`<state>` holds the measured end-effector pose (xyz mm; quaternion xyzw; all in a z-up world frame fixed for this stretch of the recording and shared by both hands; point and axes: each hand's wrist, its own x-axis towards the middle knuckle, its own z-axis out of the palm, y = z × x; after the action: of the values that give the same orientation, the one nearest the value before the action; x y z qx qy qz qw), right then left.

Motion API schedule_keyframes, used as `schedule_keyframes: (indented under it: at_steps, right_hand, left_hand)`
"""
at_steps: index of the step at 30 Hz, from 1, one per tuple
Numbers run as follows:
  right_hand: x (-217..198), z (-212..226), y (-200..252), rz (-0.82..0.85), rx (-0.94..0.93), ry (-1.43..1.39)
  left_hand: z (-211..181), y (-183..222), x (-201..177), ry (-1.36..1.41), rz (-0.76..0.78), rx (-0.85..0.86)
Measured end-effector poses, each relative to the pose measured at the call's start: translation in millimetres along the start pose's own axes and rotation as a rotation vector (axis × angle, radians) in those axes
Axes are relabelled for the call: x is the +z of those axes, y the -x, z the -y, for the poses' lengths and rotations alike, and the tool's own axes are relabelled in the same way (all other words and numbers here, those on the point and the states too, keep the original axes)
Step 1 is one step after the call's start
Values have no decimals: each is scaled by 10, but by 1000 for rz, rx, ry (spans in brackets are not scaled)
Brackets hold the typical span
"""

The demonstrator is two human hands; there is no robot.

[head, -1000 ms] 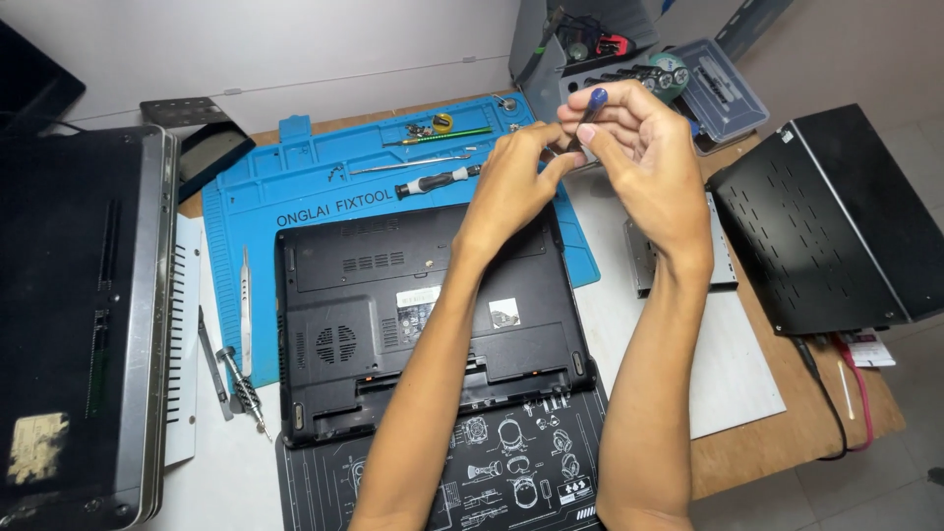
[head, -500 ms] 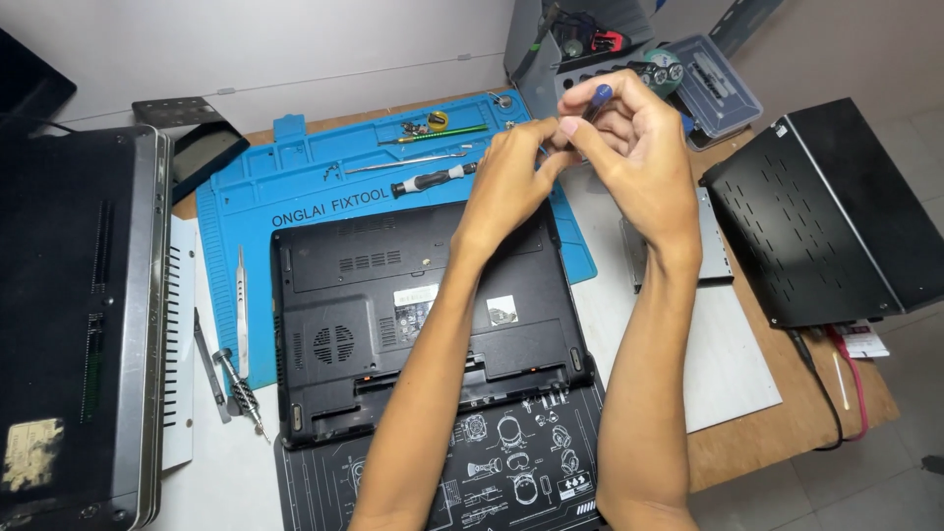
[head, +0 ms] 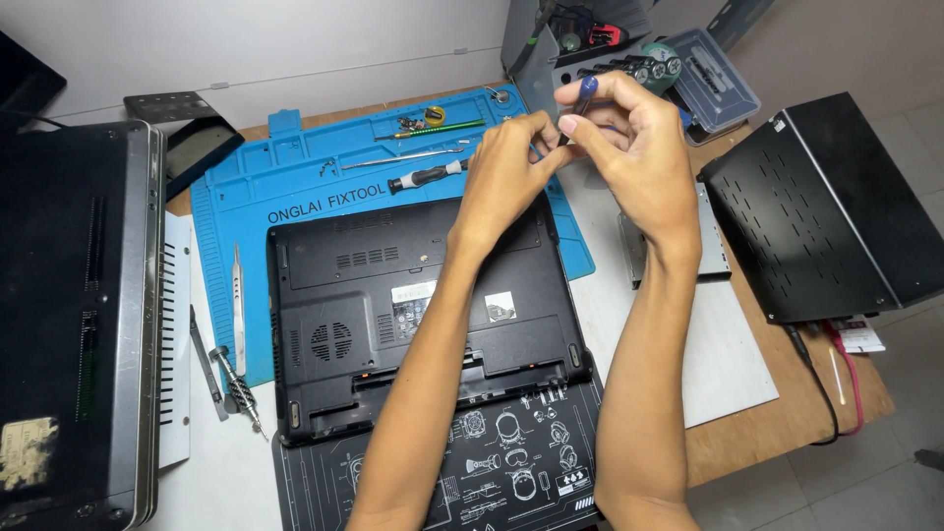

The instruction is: Disassembling a laptop to access and remove internal components like RAM and disconnecting cables using tools.

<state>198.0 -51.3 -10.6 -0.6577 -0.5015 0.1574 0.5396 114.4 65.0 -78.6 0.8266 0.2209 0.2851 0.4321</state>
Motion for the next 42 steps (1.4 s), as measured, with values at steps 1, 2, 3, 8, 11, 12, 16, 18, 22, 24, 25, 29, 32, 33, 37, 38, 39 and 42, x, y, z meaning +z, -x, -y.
schedule_keyframes:
  at_steps: [1, 2, 3, 8, 11, 12, 16, 18, 22, 24, 25, 29, 32, 33, 37, 38, 39, 42]
  right_hand:
    - [-7, 4, -6, 3, -2, -1]
    - [-16, 6, -4, -17, -8, 23]
    - [-26, 8, -1, -37, -14, 46]
    - [-98, 46, 36, -123, -76, -16]
    - [-120, 78, 59, -194, -48, -38]
    - [-126, 90, 69, -228, -30, -47]
    - [-142, 127, 82, -229, -32, -47]
    - [-124, 158, 85, -239, -6, -55]
    - [-110, 137, 75, -221, -12, -81]
    - [-115, 130, 76, -222, -20, -72]
    - [-121, 123, 93, -221, -17, -77]
    - [-168, 107, 123, -231, -35, -58]
    - [-217, 91, 126, -234, -42, -75]
    - [-227, 82, 126, -227, -49, -90]
    - [-259, 57, 132, -222, -51, -89]
    - [-266, 51, 128, -230, -40, -98]
    - [-270, 46, 124, -239, -28, -106]
    - [-296, 11, 127, -250, 0, -110]
  left_hand:
    - [32, 0, -12, -1, -3, -1]
    - [62, 3, -18, -69, 60, -58]
    - [92, 6, -23, -136, 123, -115]
    - [300, -13, 3, -272, 179, -88]
    - [285, 15, -30, -244, 210, -78]
    - [275, 27, -33, -214, 215, -57]
    - [373, 53, -15, -141, 151, 8]
    - [397, 68, -38, -122, 146, -16]
    - [439, 137, -204, -146, 138, -31]
    - [511, 186, -318, -180, 117, -45]
    - [546, 229, -428, -184, 119, -50]
    - [812, 321, -898, -358, 39, -183]
    - [1051, 344, -1246, -493, -38, -280]
    - [1124, 360, -1363, -533, -74, -343]
    - [1503, 398, -1625, -644, -164, -308]
    - [1523, 406, -1652, -621, -175, -314]
    - [1543, 417, -1683, -597, -186, -319]
    - [1577, 436, -1668, -597, -165, -324]
